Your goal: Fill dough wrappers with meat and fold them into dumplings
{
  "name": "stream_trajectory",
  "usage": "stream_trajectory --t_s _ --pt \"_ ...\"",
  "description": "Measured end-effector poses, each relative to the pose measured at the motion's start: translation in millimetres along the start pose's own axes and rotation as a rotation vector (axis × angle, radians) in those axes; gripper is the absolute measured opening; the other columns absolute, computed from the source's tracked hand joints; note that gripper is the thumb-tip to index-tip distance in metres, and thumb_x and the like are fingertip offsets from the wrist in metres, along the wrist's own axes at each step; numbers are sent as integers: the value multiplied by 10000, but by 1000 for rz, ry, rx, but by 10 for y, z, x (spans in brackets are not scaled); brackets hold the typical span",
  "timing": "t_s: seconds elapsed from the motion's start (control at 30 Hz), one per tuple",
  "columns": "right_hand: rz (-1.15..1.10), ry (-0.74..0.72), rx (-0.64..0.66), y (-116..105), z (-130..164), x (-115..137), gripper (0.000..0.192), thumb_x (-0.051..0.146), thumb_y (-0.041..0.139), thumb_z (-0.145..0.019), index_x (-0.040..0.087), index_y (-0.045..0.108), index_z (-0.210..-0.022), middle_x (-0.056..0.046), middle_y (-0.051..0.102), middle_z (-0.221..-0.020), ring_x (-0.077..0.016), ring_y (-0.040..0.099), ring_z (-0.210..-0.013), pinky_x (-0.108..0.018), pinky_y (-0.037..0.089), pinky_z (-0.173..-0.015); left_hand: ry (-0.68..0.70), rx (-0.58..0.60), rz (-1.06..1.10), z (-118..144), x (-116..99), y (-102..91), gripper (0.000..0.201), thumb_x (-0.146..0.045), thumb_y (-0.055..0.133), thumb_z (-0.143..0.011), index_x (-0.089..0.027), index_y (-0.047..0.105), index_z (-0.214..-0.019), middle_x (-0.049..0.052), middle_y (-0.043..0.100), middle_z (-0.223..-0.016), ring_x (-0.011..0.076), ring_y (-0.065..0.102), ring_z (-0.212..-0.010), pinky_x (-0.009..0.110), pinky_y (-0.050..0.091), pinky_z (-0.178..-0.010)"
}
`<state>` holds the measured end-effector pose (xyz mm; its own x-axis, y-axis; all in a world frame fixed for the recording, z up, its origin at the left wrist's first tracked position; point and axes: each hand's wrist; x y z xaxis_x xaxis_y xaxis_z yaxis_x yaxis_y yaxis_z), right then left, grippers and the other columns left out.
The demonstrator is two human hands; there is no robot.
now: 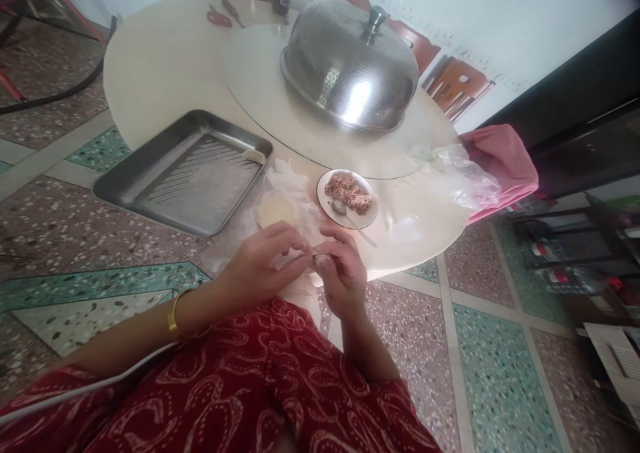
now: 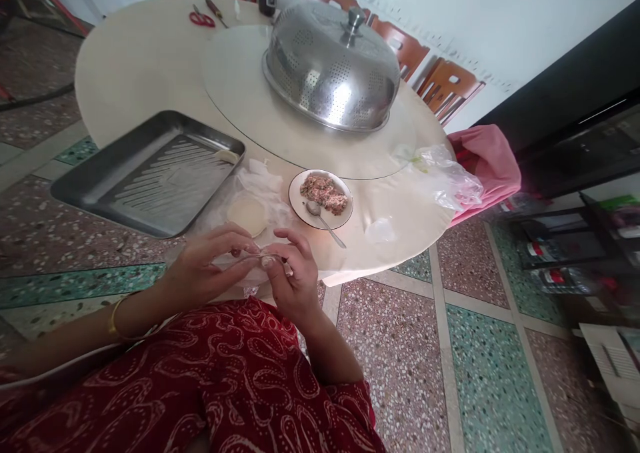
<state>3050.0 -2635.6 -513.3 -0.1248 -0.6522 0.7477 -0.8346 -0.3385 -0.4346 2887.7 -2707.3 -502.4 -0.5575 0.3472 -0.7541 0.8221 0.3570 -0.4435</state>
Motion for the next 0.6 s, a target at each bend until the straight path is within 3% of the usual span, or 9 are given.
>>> stream_trajectory --t_s 0.1,0.17,0.3,0.37,0.47,0.6 --pt "-65 22 30 0 -27 -22 143 247 534 -933 242 618 -1049 -77 606 -1177 -192 609 -1141 -382 580 -880 25 -67 6 -12 21 17 82 -188 540 -888 -184 567 -811 7 591 -787 110 560 -717 244 470 -671" --pt "-115 40 58 -13 -67 -36 172 268 534 -936 245 605 -1090 -80 599 -1194 -192 616 -1124 -380 585 -863 -51 -64 50 -17 34 24 43 -223 557 -871 -186 577 -876 7 597 -807 110 546 -710 245 470 -661" --pt "-161 66 183 -73 -214 -41 216 325 505 -952 268 569 -1151 -74 603 -1229 -183 637 -1075 -385 591 -850 -299 111 383 -26 74 63 385 -343 596 -855 -212 523 -1209 37 640 -1018 103 577 -721 230 492 -620" --pt "-137 79 241 -111 -296 -27 246 343 485 -962 276 546 -1191 -67 605 -1246 -165 648 -1016 -370 590 -840 -378 162 556 -36 96 97 375 -357 583 -869 -215 533 -1214 43 657 -1051 105 607 -735 225 501 -618" --pt "-123 123 298 -172 -385 -3 294 363 462 -974 279 518 -1250 -58 597 -1270 -125 654 -881 -314 595 -757 -456 162 722 -47 131 163 275 -360 587 -876 -186 599 -1088 3 664 -818 78 546 -582 203 451 -531" --pt "-139 140 265 -266 -396 25 333 371 472 -970 307 517 -1294 -54 546 -1354 -112 656 -838 -303 600 -695 -511 37 986 -51 167 273 244 -373 598 -879 -178 613 -1025 -37 573 -617 77 496 -510 190 424 -476"
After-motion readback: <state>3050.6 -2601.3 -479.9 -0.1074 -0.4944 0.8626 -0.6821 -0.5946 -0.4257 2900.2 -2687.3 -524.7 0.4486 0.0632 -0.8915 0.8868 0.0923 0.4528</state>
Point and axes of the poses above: each hand's wrist, its own z-axis away from the middle knuckle, its own y-axis out of the palm, x = y × z
